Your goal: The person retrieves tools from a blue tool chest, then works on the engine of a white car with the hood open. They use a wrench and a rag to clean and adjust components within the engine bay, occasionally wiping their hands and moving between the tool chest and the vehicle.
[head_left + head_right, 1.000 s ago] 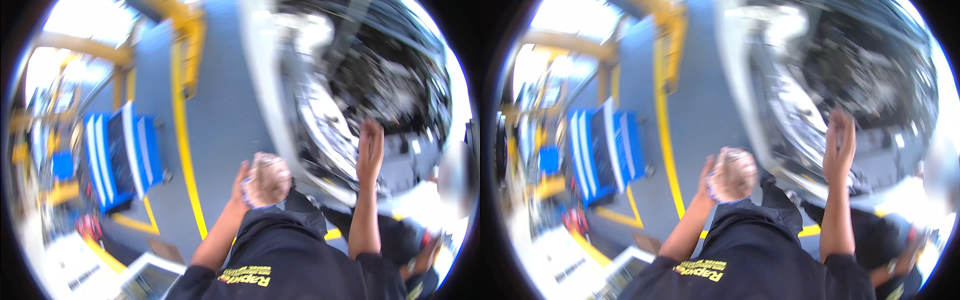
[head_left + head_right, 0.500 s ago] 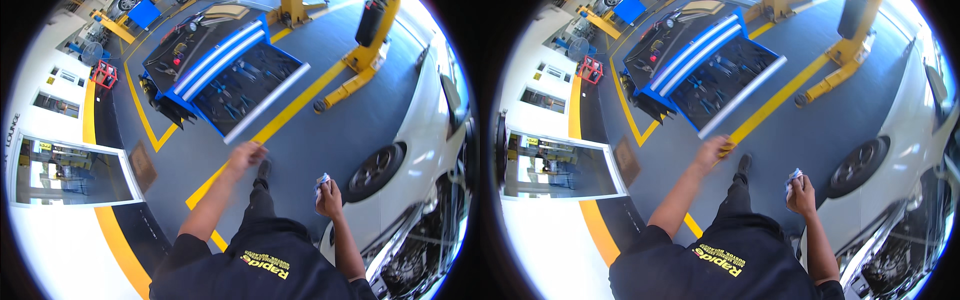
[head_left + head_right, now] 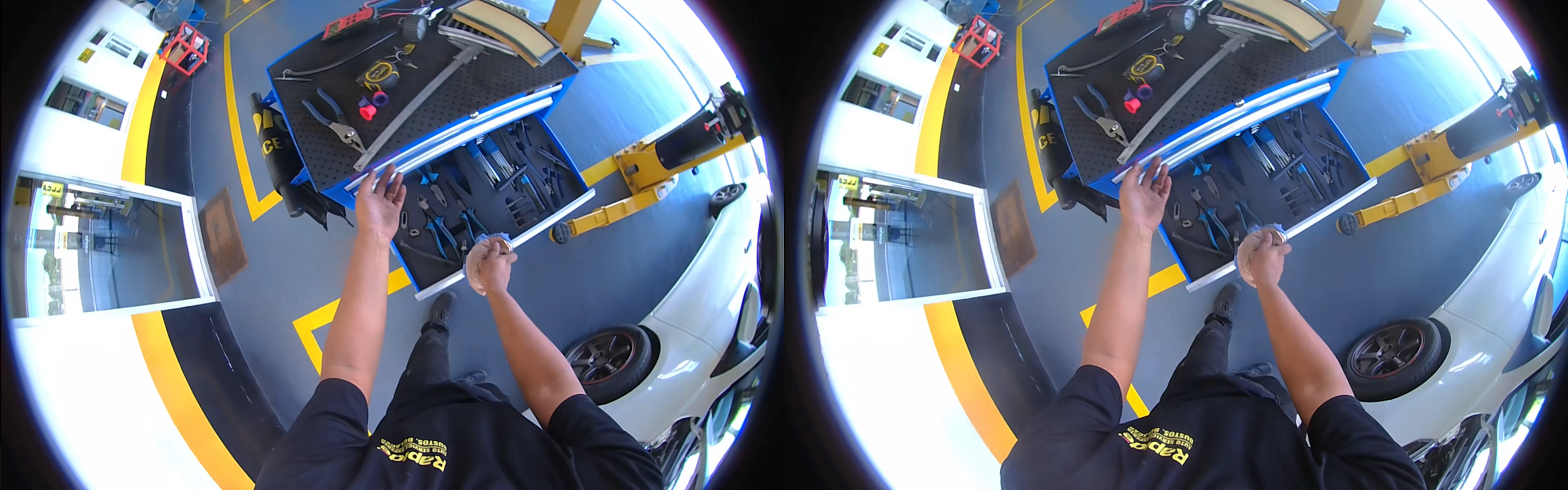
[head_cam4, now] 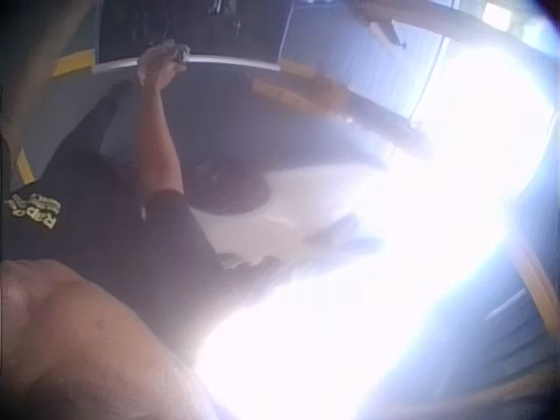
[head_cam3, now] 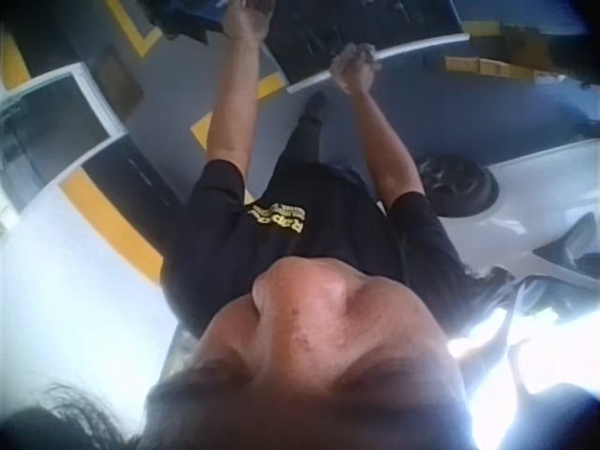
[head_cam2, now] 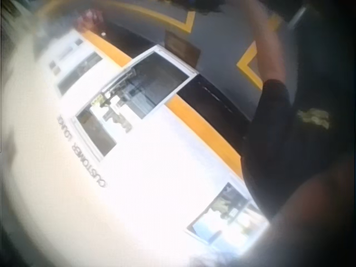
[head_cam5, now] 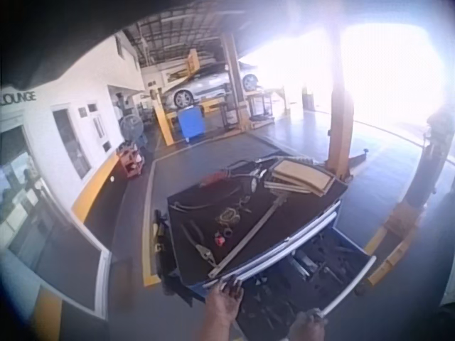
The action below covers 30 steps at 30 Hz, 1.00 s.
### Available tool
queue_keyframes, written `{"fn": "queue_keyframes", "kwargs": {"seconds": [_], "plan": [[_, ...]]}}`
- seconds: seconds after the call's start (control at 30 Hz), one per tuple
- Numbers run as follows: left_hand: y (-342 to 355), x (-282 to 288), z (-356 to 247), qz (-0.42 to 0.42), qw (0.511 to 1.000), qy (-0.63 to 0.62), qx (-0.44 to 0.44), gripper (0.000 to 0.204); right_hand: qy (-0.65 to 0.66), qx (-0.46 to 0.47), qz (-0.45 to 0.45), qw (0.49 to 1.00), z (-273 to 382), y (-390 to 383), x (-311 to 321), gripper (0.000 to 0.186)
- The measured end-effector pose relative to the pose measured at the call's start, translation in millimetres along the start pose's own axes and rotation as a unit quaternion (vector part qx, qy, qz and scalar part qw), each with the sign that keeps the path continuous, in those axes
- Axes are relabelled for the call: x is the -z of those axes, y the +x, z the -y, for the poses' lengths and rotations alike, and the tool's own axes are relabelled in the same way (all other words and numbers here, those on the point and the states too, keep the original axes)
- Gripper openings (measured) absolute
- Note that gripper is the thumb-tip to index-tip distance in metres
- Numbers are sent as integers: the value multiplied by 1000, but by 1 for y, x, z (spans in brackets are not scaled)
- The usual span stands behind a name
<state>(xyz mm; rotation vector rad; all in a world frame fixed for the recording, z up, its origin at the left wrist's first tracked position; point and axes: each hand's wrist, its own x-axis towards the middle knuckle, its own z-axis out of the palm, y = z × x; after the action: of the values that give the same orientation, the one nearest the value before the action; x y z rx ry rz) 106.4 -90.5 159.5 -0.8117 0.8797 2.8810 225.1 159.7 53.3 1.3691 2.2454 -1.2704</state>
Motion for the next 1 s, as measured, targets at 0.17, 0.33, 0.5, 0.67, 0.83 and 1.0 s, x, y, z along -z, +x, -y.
{"fn": "queue_keyframes", "kwargs": {"seconds": [0.17,0.33,0.5,0.67,0.83,1.0], "plan": [[10,-5,7,-38,999,4,4,40,-87,167,176,966,76,37,1,58],[-9,8,25,-42,999,29,-5,32,278,82,404,868,105,32,42,41],[-103,27,41,-6,988,120,93,26,451,8,511,732,86,-1,79,32],[-163,35,-21,122,843,498,163,32,467,-56,366,803,60,-32,102,42],[-162,17,-33,144,790,596,4,25,350,21,313,883,31,-60,119,46],[-156,-10,2,140,656,732,-119,25,329,60,274,902,-20,-70,152,47]]}}
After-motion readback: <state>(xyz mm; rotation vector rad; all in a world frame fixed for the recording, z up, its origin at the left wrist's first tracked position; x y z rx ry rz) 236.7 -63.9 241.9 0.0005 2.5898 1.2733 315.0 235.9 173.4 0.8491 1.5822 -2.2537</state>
